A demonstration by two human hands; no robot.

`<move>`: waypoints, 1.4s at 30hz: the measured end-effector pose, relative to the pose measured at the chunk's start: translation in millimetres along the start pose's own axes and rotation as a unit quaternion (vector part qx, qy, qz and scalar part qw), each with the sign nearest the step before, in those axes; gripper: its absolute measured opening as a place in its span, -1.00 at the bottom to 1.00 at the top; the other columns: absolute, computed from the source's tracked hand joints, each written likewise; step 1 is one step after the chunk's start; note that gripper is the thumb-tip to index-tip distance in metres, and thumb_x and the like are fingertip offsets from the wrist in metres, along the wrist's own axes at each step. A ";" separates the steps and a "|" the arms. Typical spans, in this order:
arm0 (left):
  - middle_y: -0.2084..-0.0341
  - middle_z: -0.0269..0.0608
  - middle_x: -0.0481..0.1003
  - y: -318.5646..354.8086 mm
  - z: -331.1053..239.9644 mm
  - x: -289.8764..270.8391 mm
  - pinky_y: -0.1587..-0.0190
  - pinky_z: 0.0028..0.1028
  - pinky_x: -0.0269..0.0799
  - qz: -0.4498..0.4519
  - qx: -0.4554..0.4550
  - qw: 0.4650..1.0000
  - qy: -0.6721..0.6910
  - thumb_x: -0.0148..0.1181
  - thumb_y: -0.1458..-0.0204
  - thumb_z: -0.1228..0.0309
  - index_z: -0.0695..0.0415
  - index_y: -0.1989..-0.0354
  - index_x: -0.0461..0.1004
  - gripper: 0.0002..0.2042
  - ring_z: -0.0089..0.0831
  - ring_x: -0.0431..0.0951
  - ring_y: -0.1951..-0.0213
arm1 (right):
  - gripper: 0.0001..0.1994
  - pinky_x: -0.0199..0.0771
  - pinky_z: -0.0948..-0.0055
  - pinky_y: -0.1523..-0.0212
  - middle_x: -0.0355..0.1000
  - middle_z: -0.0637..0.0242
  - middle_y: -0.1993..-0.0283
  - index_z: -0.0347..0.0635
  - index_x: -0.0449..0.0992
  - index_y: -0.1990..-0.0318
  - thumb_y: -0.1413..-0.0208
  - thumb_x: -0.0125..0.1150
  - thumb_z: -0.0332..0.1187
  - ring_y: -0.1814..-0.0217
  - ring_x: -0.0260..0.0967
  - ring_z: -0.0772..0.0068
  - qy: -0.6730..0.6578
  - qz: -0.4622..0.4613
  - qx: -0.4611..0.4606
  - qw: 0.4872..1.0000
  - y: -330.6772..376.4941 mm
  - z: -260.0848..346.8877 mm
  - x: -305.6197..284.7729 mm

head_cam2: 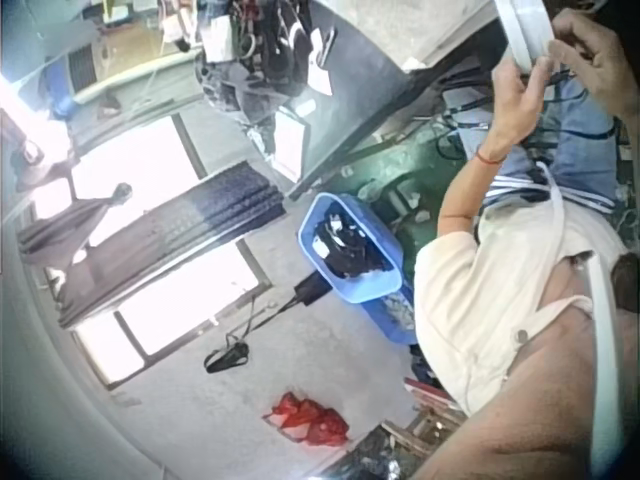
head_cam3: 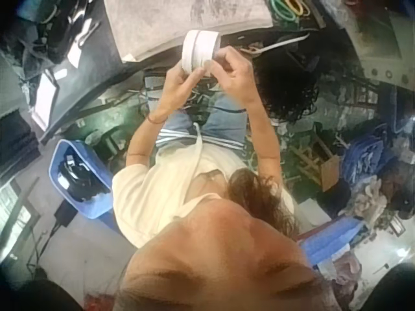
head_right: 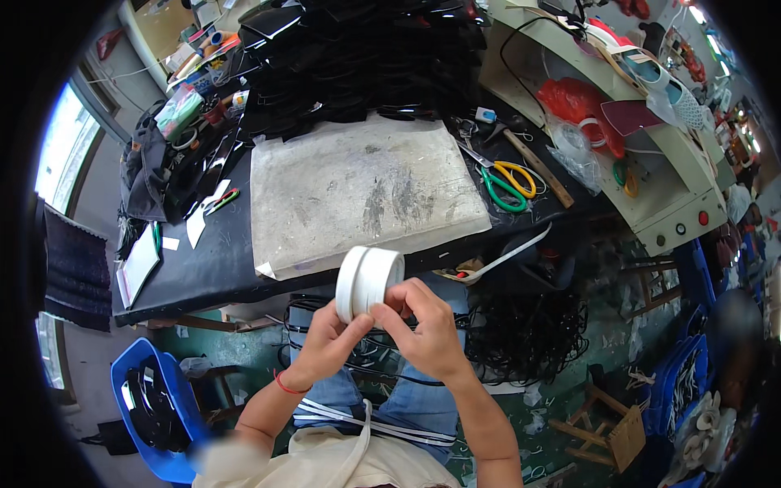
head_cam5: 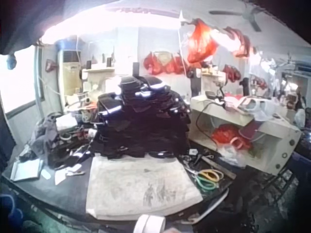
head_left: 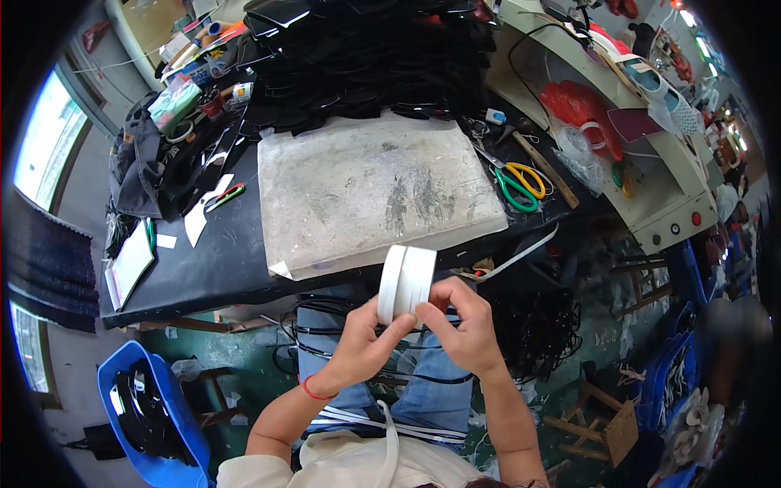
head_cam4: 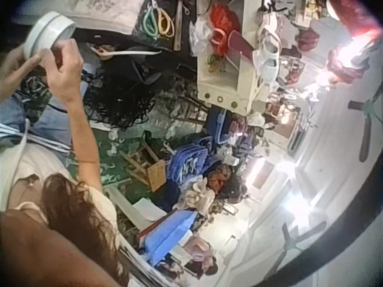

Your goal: Wrapping white tape or binding strips around bundles of black shoe components.

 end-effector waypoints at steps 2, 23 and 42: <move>0.35 -0.29 0.50 8.3 6.6 4.2 0.25 -0.55 0.38 0.018 -0.009 0.999 0.037 0.12 -0.10 0.38 0.28 0.12 0.43 -0.75 -0.63 0.44 0.31 | -0.86 0.34 0.56 0.45 0.34 0.31 0.46 -0.28 0.42 0.40 0.05 0.27 -0.45 0.50 0.30 0.51 0.019 0.007 -0.010 1.000 8.5 2.0 -3.8; -0.05 -0.18 0.30 -97.9 -6.2 -96.1 -0.24 0.00 -0.06 -0.225 0.222 0.676 -0.666 0.16 -0.02 0.28 0.15 -0.05 0.30 -0.57 -0.17 0.29 -0.10 | -0.76 0.54 0.39 0.09 0.45 0.11 0.14 -0.35 0.32 0.01 -0.25 -0.07 -0.40 0.14 0.47 0.35 -0.210 -0.164 0.142 0.953 66.1 -58.7 -45.0; 0.38 -0.20 0.55 -46.7 8.2 17.5 0.34 -0.57 0.39 0.030 0.071 0.992 -0.102 0.12 -0.05 0.56 0.21 0.14 0.51 -0.81 -0.54 0.52 0.39 | -0.79 0.35 0.64 0.16 0.49 0.25 0.21 -0.37 0.43 0.07 -0.15 0.08 -0.50 0.22 0.38 0.59 0.039 -0.148 0.077 0.985 73.7 -43.0 -42.9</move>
Point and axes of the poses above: each hand's wrist, its own y-axis away from the middle knuckle, its own x-axis out of the palm, z = x × y, the point moved 1 cm from there along -y, towards the middle knuckle
